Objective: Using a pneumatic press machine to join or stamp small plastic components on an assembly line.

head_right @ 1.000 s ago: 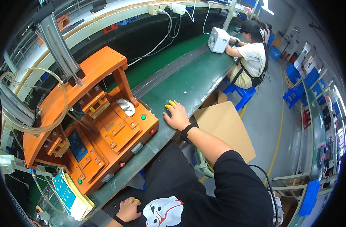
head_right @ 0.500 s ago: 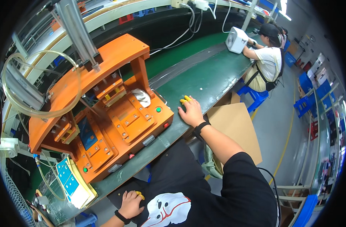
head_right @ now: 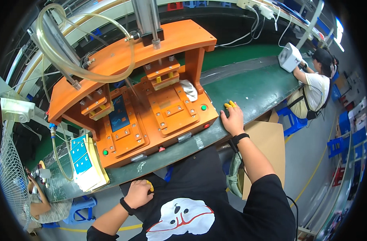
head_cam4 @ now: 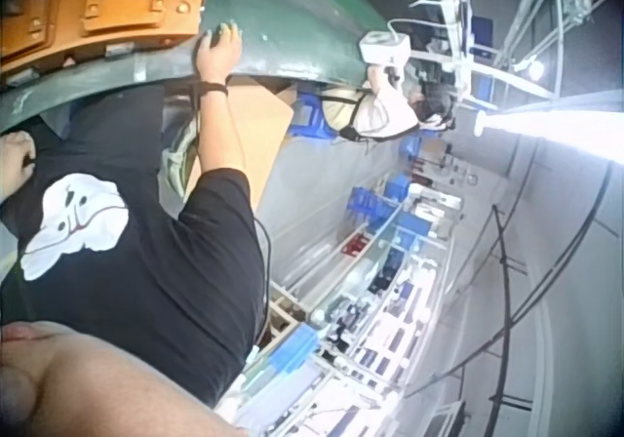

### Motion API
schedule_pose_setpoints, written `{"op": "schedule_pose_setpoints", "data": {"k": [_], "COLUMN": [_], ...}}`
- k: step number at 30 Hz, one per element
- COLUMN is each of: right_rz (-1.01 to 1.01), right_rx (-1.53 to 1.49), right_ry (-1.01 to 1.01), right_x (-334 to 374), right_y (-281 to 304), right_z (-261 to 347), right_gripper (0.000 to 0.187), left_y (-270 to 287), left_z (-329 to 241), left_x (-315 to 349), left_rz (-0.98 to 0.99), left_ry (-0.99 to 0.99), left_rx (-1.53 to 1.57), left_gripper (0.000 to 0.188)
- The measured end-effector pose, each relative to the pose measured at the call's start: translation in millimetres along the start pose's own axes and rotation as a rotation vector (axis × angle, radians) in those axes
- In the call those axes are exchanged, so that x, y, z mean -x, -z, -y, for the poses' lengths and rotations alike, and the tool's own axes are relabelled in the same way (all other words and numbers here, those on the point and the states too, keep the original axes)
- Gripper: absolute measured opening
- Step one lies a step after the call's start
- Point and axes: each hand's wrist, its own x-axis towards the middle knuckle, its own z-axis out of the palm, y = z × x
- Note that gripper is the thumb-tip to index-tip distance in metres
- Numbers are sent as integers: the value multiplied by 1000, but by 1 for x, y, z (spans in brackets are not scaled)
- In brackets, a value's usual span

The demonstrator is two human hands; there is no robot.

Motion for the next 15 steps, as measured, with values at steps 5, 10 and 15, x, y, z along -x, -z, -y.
{"op": "schedule_pose_setpoints", "data": {"k": [5, 10, 15], "right_rz": [-10, -20, -23], "right_rx": [4, 0, 22], "right_ry": [-5, -7, 0], "right_x": [-2, -3, -2], "right_y": [-1, 1, 0], "right_z": [3, -1, 1], "right_gripper": [38, 36, 36], "left_y": [83, 124, 140], "left_z": [-17, -1, 19], "left_x": [1, -16, -53], "left_rz": [-11, -771, -979], "left_ry": [-242, -239, -48], "left_rx": [278, 372, 25], "left_gripper": [32, 59, 95]}}
